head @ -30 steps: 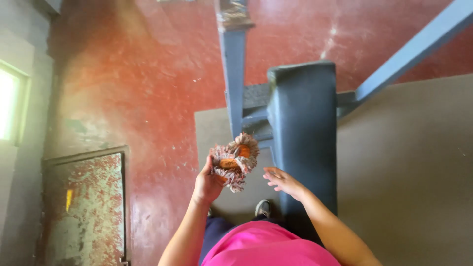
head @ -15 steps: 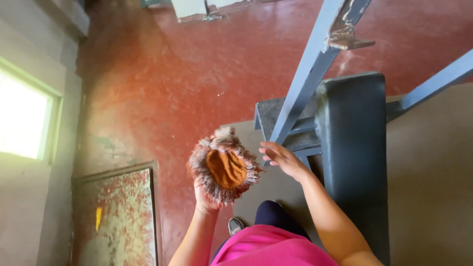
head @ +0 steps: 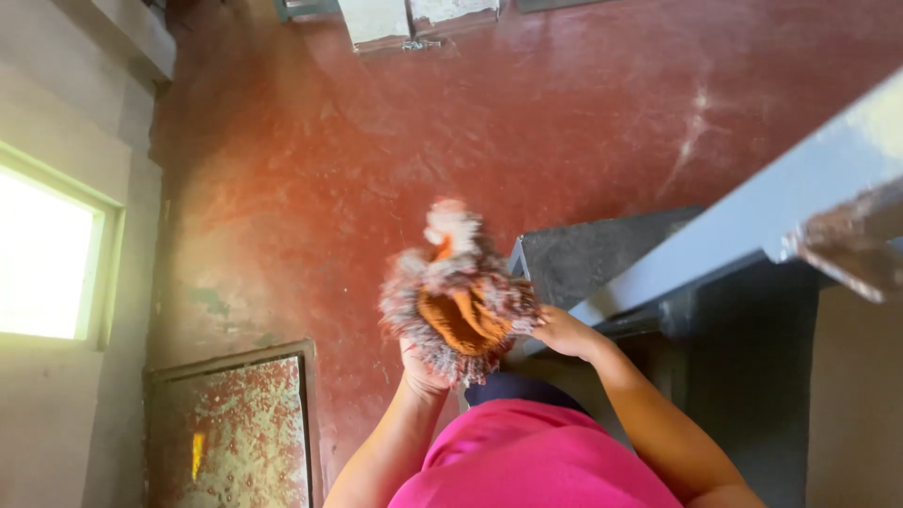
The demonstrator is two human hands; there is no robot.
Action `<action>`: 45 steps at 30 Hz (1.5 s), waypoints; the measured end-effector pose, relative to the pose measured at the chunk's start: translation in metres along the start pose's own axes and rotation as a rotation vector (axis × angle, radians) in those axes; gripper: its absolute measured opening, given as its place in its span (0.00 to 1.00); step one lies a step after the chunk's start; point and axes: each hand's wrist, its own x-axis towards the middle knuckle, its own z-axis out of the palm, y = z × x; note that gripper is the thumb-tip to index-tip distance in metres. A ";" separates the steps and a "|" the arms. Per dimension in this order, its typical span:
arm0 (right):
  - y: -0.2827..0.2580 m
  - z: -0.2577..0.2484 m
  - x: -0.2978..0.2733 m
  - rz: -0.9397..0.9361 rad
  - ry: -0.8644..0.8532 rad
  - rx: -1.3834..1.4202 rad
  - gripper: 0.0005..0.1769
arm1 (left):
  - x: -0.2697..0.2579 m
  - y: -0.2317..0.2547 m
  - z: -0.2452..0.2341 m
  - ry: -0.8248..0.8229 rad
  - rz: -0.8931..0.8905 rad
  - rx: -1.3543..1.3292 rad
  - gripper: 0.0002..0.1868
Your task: Cleaning a weight bench and its metal frame with a cloth.
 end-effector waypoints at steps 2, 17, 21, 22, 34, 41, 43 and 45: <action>-0.030 -0.012 0.029 -0.015 -0.003 0.023 0.19 | 0.037 0.018 0.021 -0.029 0.002 0.043 0.27; -0.067 -0.071 0.180 -0.013 0.641 0.726 0.14 | 0.269 0.166 0.049 -0.111 -0.110 0.422 0.24; -0.154 -0.097 0.198 -0.028 0.793 0.754 0.15 | 0.377 0.257 -0.016 -0.158 -0.213 0.576 0.23; -0.163 -0.100 0.209 -0.088 0.846 0.767 0.15 | 0.394 0.272 -0.011 -0.170 -0.241 0.614 0.23; -0.236 -0.153 0.265 0.025 1.198 0.719 0.16 | 0.539 0.273 0.098 -0.322 -0.520 0.947 0.21; -0.208 -0.286 0.289 -0.011 1.364 0.518 0.13 | 0.627 0.199 0.177 -0.445 -0.539 1.058 0.21; -0.207 -0.329 0.284 -0.020 1.423 0.498 0.14 | 0.662 0.176 0.204 -0.492 -0.543 1.096 0.20; -0.206 -0.366 0.277 -0.020 1.476 0.470 0.14 | 0.693 0.152 0.227 -0.534 -0.549 1.123 0.20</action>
